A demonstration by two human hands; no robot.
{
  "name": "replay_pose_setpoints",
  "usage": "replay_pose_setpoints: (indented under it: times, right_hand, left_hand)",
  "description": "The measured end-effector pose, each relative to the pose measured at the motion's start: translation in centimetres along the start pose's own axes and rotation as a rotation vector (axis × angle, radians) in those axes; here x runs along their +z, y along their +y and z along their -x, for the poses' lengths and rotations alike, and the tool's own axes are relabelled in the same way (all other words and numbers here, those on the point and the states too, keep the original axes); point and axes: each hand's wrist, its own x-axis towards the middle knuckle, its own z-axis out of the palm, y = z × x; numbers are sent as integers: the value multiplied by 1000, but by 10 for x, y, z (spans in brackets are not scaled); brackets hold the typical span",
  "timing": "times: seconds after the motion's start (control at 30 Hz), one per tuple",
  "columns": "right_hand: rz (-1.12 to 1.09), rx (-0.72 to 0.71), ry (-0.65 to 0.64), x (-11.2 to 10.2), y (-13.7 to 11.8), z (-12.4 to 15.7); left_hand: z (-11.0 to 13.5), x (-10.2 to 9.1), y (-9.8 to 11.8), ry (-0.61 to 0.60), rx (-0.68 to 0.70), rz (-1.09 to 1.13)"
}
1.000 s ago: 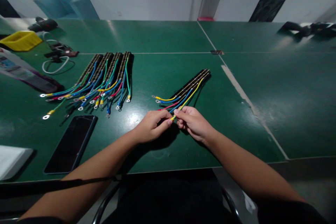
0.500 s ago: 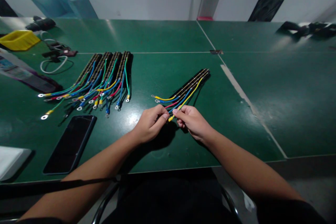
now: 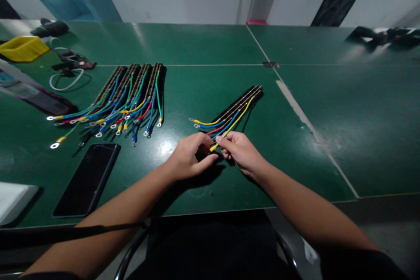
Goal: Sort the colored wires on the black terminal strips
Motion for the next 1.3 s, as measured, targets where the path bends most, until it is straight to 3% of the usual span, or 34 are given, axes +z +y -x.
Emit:
replay_pose_setpoints:
  times: [0.27,0.47,1.07,1.3]
  right_hand:
    - [71,-3,25,1,3,-1]
    - [92,-3,-3,-1,4,-1]
    - [122,-3,-20,0,3,-1]
    - [137,6,-32,-1,4,-2]
  left_hand:
    - [1,5,-2,-13,45,-142]
    - [-1,5,1,-67,-6,-133]
    - [-3,7,2,-18,-32,-56]
    - [-2,7,1,-69,-57,-87]
